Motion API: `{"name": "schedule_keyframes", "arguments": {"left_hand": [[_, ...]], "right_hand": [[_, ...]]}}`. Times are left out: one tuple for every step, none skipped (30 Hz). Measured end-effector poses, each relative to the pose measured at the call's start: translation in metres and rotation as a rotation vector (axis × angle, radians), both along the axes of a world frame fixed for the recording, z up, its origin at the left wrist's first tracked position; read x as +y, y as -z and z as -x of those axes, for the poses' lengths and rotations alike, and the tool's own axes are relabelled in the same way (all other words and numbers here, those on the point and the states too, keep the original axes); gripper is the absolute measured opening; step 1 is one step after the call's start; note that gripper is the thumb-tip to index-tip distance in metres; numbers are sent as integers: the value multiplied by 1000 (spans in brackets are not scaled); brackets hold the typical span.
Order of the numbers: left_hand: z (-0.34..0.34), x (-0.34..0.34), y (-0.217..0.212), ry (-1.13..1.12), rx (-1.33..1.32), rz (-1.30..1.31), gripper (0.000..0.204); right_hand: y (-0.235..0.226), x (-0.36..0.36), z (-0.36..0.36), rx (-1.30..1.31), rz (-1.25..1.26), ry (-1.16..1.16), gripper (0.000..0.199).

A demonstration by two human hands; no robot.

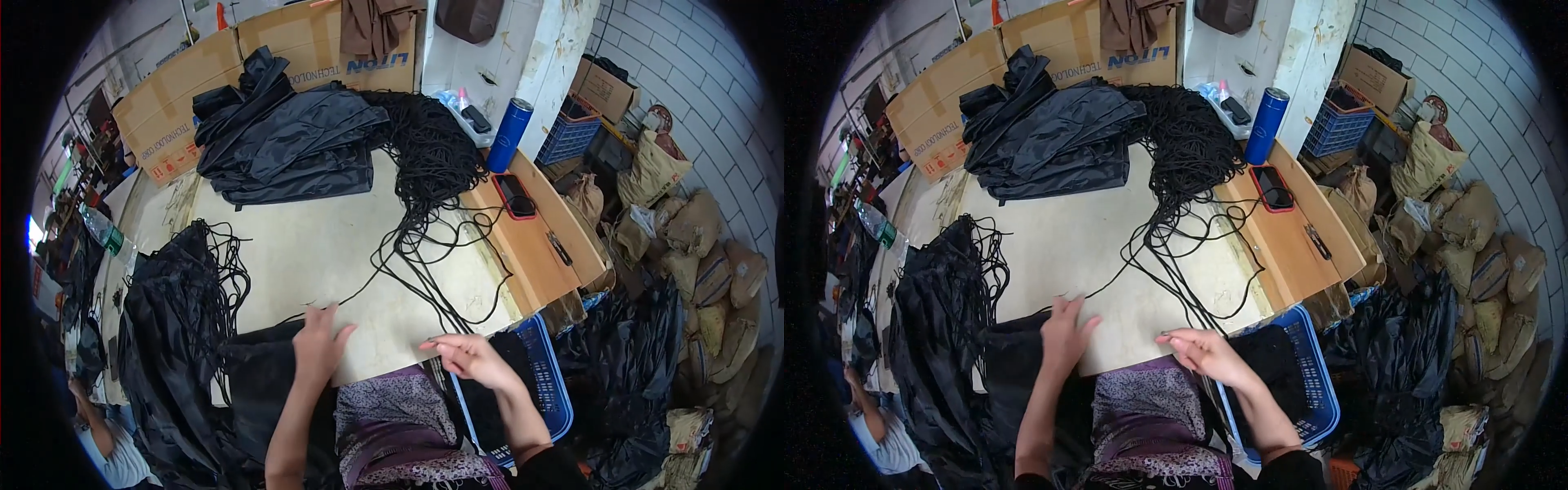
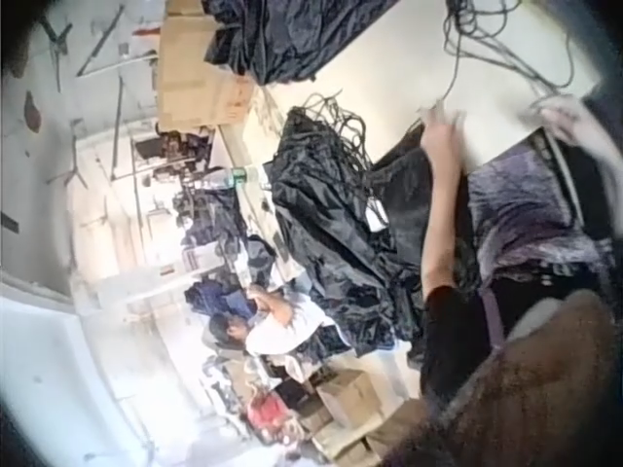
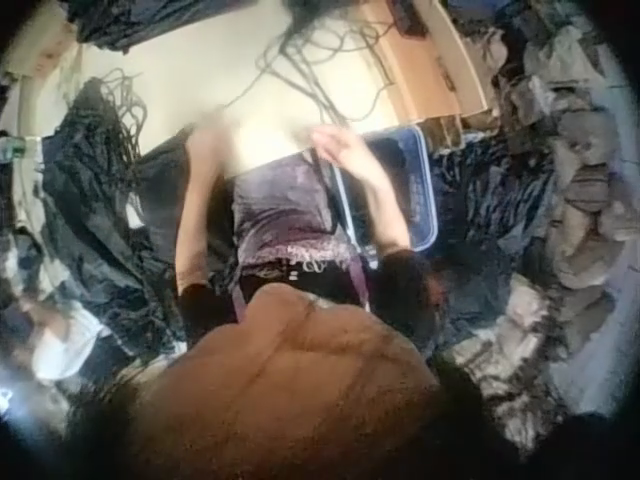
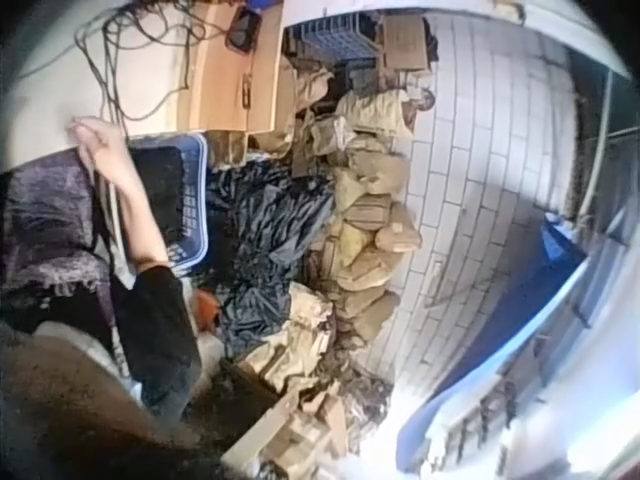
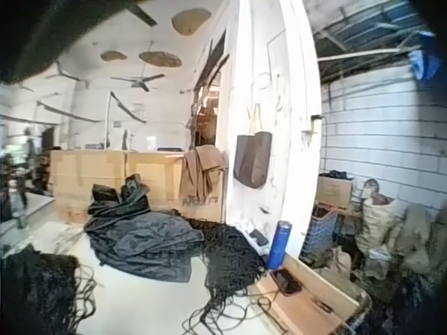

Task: Threading drawstrings through black fabric pieces to assemble bags.

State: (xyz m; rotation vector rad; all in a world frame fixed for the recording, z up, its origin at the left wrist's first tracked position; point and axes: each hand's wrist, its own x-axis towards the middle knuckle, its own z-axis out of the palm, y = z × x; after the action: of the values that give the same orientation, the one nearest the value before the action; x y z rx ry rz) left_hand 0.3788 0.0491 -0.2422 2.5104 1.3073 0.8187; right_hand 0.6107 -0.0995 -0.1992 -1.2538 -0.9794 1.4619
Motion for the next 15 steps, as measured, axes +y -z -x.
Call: {"name": "schedule_keyframes", "arguments": {"left_hand": [[-16, 14, 18, 1, -5, 0, 40], [-29, 26, 33, -47, -54, -39, 39], [-38, 32, 41, -91, -102, -75, 38], [-39, 34, 45, -88, -101, -74, 38], [-39, 35, 48, -57, -56, -13, 33], [-39, 35, 50, -26, -13, 48, 28], [-37, 34, 52, 4, 31, 108, 24], [-29, 30, 49, 3, 34, 109, 24], [-19, 20, 39, 68, -68, 254, 18], [-2, 9, 25, 120, -166, 392, 14], [15, 1, 17, 161, -280, 549, 12], [33, -8, 8, 202, -392, 707, 11], [52, -20, -12, 158, -464, 782, 12], [69, -32, -31, 122, -540, 861, 12], [88, -41, -47, 118, -613, 914, 11]], "right_hand": [[2, 5, 1, -5, 0, 1, 28], [8, 12, 0, 22, 35, 8, 29], [18, 20, -2, 50, 72, 19, 29], [29, 28, -1, 83, 109, 27, 30], [41, 41, -1, 82, 112, 32, 30], [54, 59, -5, 204, 93, 33, 28], [65, 75, -11, 327, 73, 31, 27], [74, 93, -18, 400, 68, 32, 24], [79, 106, -28, 470, 62, 42, 25], [80, 118, -34, 475, 60, 38, 25], [80, 125, -42, 467, 19, 172, 25], [81, 128, -48, 458, -23, 306, 27], [82, 134, -47, 466, -21, 298, 27], [83, 137, -49, 458, -28, 316, 27], [83, 138, -52, 449, -35, 336, 26]]}}
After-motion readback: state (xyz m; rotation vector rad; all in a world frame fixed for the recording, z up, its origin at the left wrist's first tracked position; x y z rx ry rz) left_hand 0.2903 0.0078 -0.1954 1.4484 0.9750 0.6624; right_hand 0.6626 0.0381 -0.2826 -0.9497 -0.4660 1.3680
